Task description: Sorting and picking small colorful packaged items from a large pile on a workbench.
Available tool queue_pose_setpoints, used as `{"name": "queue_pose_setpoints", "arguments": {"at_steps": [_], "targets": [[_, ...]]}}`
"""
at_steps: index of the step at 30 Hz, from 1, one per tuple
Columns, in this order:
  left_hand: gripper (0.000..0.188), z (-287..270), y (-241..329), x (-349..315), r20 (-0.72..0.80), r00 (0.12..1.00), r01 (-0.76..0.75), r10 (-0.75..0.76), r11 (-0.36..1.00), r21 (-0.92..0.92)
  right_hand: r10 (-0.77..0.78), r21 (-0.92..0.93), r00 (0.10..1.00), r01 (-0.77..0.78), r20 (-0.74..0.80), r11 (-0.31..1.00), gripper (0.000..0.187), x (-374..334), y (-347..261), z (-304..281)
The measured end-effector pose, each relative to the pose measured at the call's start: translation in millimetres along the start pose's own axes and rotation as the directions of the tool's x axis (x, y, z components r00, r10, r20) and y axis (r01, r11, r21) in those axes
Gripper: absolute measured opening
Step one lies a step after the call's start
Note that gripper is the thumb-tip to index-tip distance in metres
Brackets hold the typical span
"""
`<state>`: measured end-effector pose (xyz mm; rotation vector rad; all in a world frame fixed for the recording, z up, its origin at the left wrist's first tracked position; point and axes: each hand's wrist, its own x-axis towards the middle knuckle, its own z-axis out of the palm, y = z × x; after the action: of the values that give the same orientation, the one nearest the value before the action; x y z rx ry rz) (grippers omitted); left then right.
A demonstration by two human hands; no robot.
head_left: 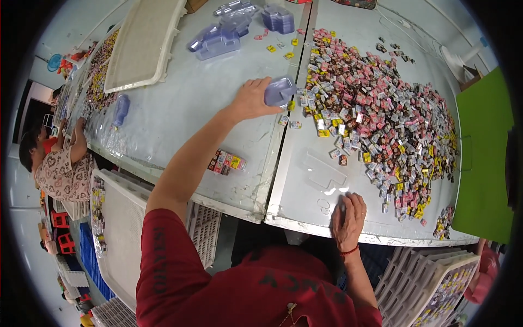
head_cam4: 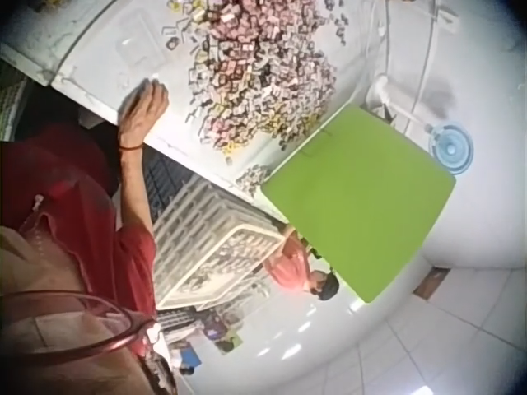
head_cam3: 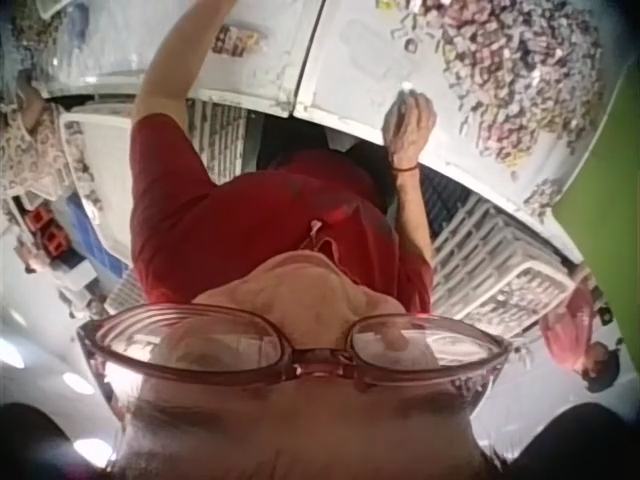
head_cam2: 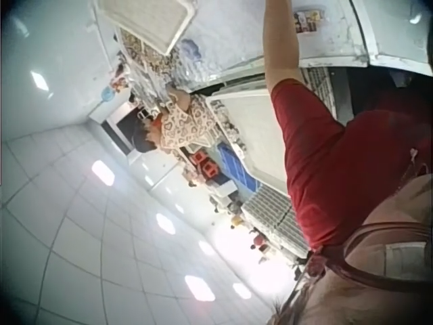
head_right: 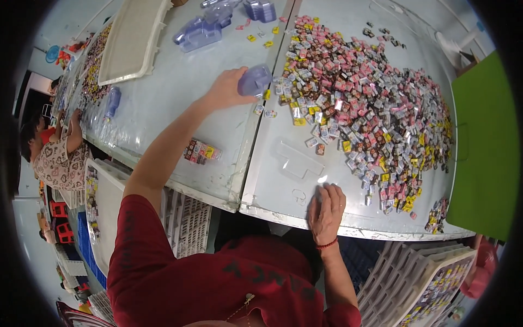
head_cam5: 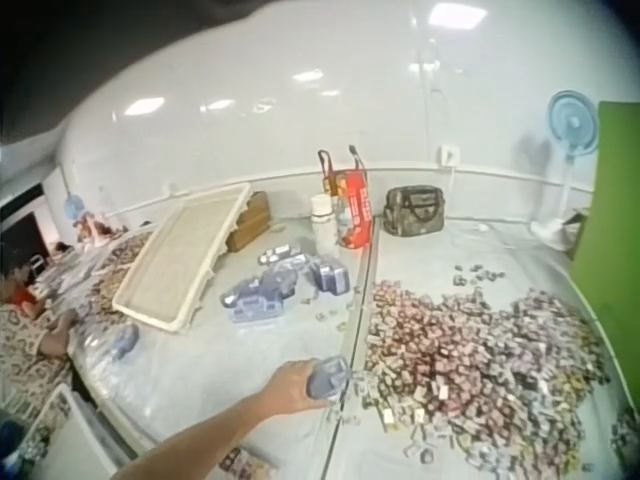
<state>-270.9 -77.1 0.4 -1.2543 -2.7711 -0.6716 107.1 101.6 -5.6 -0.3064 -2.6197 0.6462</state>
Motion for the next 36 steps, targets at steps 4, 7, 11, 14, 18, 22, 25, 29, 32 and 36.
{"name": "queue_pose_setpoints", "arguments": {"at_steps": [4, 7, 11, 14, 18, 22, 25, 29, 32, 36], "targets": [[0.078, -2, -15, -1, -0.262, 0.92, -0.245, 0.291, 0.95, 0.194, -0.04, 0.005, 0.998, 0.04, -0.042, 0.999, 0.034, 2, 4, 4], [0.055, -27, 34, -5, -0.308, 0.87, -0.345, 0.385, 0.922, 0.176, -0.069, 0.042, 0.992, 0.074, -0.105, 0.996, 0.035, 9, 5, 3], [0.031, 13, 126, -53, -0.136, 0.975, -0.208, 0.176, 0.94, -0.271, -0.024, 0.116, 0.989, 0.042, -0.147, 0.992, 0.032, 8, 8, 2], [0.029, 53, 168, -76, -0.074, 0.97, -0.243, 0.232, 0.928, -0.284, 0.007, 0.192, 0.987, 0.024, -0.158, 0.981, 0.031, 3, 14, 1], [0.031, 70, 191, -66, -0.186, 0.93, -0.343, 0.317, 0.931, -0.126, -0.008, 0.03, 0.987, 0.013, -0.162, 0.999, 0.031, 18, 36, -12], [0.032, 84, 192, -56, -0.143, 0.95, -0.293, 0.276, 0.948, -0.119, 0.013, -0.153, 0.96, -0.058, -0.281, 0.986, 0.033, 49, 54, -14], [0.03, 81, 197, -65, -0.073, 0.962, -0.274, 0.265, 0.935, -0.223, 0.015, -0.201, 0.98, -0.056, -0.201, 0.978, 0.034, 45, 56, 1], [0.027, 64, 192, -91, -0.259, 0.922, -0.34, 0.289, 0.922, -0.182, -0.073, -0.073, 0.997, 0.071, -0.02, 0.995, 0.033, 28, 47, -9], [0.026, 60, 201, -123, -0.216, 0.934, -0.316, 0.286, 0.941, -0.123, -0.046, -0.174, 0.998, 0.038, -0.044, 0.984, 0.032, 26, 56, -19], [0.027, 69, 231, -149, -0.169, 0.966, -0.21, 0.195, 0.975, -0.073, 0.002, -0.161, 0.996, -0.017, -0.092, 0.987, 0.032, 26, 63, -21]]}}
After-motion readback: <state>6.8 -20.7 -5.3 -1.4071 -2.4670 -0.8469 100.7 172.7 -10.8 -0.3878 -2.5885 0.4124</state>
